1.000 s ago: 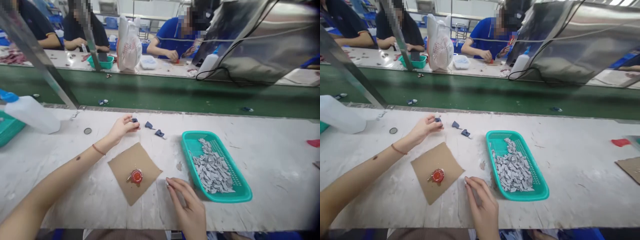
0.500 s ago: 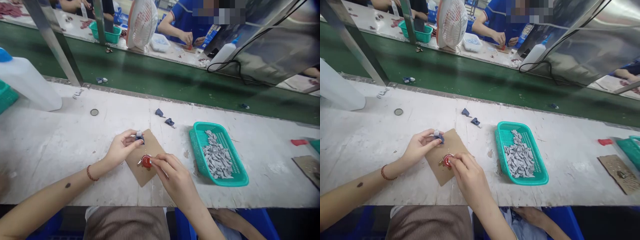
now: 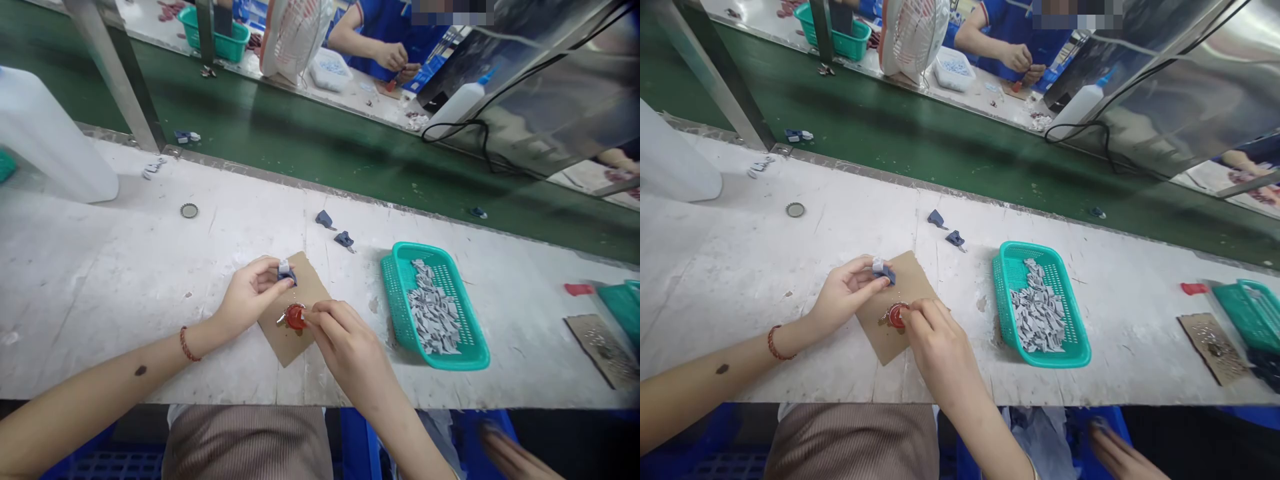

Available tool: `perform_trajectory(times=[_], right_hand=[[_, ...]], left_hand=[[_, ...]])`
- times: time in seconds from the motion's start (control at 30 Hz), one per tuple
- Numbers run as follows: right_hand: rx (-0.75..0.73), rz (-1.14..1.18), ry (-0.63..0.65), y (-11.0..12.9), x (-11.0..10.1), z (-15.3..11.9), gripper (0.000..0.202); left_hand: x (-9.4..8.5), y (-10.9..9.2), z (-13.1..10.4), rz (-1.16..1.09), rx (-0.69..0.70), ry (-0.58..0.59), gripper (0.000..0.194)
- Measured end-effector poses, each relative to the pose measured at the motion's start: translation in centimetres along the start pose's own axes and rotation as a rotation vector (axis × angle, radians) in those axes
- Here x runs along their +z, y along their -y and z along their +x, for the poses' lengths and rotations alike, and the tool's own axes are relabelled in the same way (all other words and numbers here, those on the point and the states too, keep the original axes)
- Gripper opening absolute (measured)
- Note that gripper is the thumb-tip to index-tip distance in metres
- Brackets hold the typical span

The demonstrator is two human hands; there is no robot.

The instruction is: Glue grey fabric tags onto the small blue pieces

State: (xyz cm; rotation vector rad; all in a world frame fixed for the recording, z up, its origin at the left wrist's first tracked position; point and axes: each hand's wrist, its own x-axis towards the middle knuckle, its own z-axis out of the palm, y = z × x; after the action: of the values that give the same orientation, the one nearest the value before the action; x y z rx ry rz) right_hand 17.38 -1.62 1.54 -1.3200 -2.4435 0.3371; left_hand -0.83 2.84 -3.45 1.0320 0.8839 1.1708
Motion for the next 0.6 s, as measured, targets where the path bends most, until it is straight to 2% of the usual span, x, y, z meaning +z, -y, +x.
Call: perform_trajectory(times=[0.3, 0.43, 0.6], right_hand=[[0.038, 0.076, -0.016, 0.1, -0.2, 0.2, 0.019], [0.176, 0.362, -0.007, -0.2, -1.1, 0.9, 0.015], [0.425, 0.720, -0.134, -1.2, -2.0, 2.5, 0.006]], left_hand=[[0.2, 0.0, -0.3, 0.010, -0.017, -0.024, 0.012], [0.2, -0.1, -0.3, -0.010, -0.048, 0.014, 0.013], [0.1, -0.1, -0.5, -0.032, -0.033, 0.073, 0.015]])
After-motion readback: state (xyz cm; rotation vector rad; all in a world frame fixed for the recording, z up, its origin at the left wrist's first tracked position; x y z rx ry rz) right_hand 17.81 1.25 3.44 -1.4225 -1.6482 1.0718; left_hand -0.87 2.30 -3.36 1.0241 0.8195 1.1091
